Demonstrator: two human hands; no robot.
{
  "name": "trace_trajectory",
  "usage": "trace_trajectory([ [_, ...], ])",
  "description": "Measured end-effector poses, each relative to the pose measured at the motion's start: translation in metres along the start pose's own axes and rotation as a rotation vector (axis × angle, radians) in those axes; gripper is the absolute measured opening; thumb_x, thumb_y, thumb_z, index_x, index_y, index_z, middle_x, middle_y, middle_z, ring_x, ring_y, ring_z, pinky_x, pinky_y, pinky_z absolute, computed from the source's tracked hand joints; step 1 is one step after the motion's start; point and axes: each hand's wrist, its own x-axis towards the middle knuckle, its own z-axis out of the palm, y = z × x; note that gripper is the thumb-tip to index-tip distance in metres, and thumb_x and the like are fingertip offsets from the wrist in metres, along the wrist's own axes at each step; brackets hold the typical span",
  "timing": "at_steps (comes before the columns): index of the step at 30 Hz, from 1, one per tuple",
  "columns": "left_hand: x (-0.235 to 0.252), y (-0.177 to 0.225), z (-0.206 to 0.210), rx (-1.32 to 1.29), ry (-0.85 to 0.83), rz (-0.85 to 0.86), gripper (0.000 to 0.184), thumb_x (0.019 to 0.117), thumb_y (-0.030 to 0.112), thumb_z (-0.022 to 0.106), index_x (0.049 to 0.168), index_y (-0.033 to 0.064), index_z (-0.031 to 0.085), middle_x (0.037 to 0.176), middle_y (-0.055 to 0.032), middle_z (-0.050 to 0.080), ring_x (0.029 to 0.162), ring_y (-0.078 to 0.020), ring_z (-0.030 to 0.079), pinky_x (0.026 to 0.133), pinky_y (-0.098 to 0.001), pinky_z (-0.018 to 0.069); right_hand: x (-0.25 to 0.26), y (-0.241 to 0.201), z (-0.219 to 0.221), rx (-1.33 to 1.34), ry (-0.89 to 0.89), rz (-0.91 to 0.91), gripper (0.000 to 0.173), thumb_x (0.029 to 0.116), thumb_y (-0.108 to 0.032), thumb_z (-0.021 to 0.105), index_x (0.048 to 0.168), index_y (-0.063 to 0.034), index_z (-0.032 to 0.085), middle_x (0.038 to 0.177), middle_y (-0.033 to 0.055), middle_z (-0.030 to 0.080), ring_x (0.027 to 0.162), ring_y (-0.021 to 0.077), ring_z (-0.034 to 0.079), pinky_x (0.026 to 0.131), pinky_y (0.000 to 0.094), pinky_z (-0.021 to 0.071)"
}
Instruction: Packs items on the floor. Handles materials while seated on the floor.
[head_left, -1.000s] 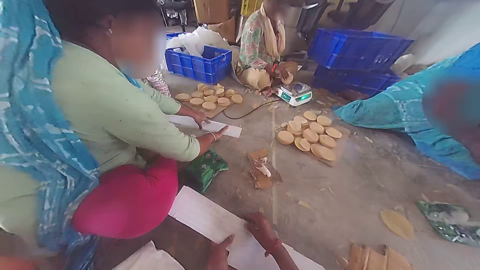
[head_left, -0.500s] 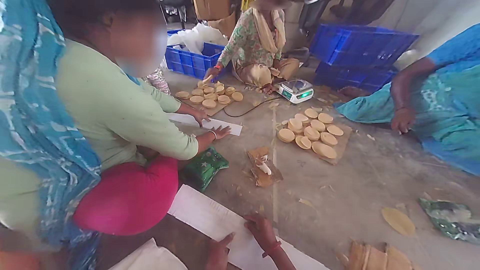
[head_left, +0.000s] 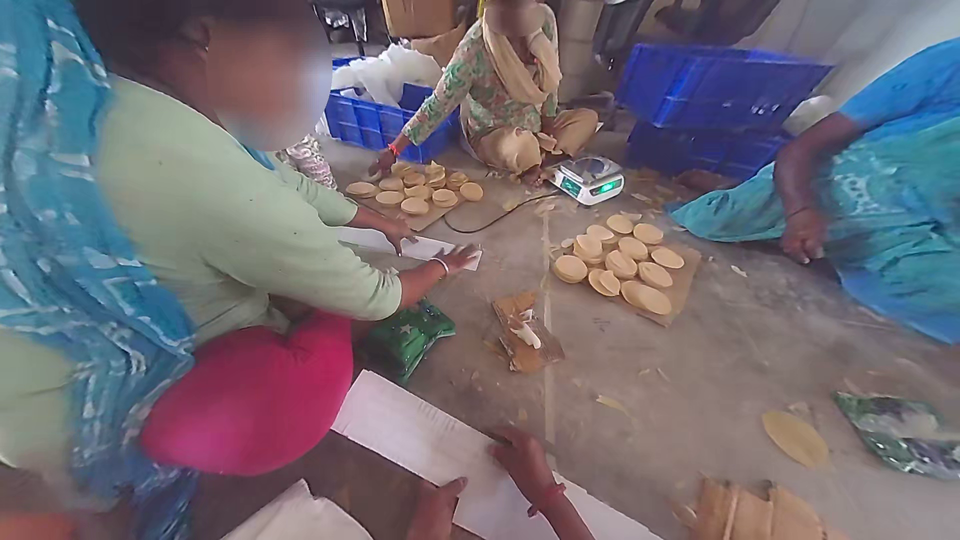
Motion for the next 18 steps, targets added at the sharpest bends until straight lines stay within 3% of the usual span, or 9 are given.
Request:
trace_trajectory([
  [2, -0.002, 0.002, 0.0, -0.003, -0.011, -0.005, 0.065, 0.0834, -0.022, 0.062, 0.141, -0.0048, 0.036, 0.119, -0.0176, 0.062, 0.099, -0.0187, 0.068, 0.084, -0.0367, 0.06, -0.002, -0.002, -0.004, -0.042, -0.074, 0.026, 0.054, 0.0843, -0.024, 0.083, 0.132, -0.0038, 0.068, 0.128, 0.0171, 0.07, 0.122, 0.0297, 0.065, 0.109, 0.0479, 0.0489],
  [4, -0.001, -0.001, -0.001, -0.015, -0.021, 0.001, 0.065, 0.0834, -0.022, 0.062, 0.14, -0.0047, 0.036, 0.118, -0.0176, 0.062, 0.099, -0.019, 0.068, 0.084, -0.0368, 0.0601, -0.006, 0.0, -0.002, -0.129, -0.074, 0.011, 0.064, 0.0771, -0.029, 0.089, 0.133, -0.0052, 0.068, 0.129, 0.0178, 0.069, 0.123, 0.0335, 0.064, 0.108, 0.0509, 0.0489],
  [12, -0.001, 0.001, -0.001, -0.033, -0.034, 0.011, 0.058, 0.0836, -0.022, 0.061, 0.135, -0.0053, 0.041, 0.115, -0.0151, 0.064, 0.098, -0.0168, 0.068, 0.085, -0.0351, 0.0595, -0.007, -0.003, -0.006, -0.07, -0.116, 0.059, 0.056, 0.0839, -0.015, 0.083, 0.135, -0.0017, 0.066, 0.131, 0.0217, 0.067, 0.125, 0.0354, 0.063, 0.111, 0.0492, 0.0468],
  [18, 0.001, -0.001, -0.003, -0.042, -0.031, 0.006, 0.056, 0.0829, -0.023, 0.061, 0.134, -0.0067, 0.043, 0.114, -0.0161, 0.064, 0.098, -0.0179, 0.068, 0.085, -0.0364, 0.0596, -0.005, -0.002, -0.013, -0.02, -0.163, 0.091, 0.046, 0.0905, -0.01, 0.075, 0.135, -0.0024, 0.066, 0.131, 0.0202, 0.067, 0.123, 0.0299, 0.064, 0.11, 0.043, 0.0482],
])
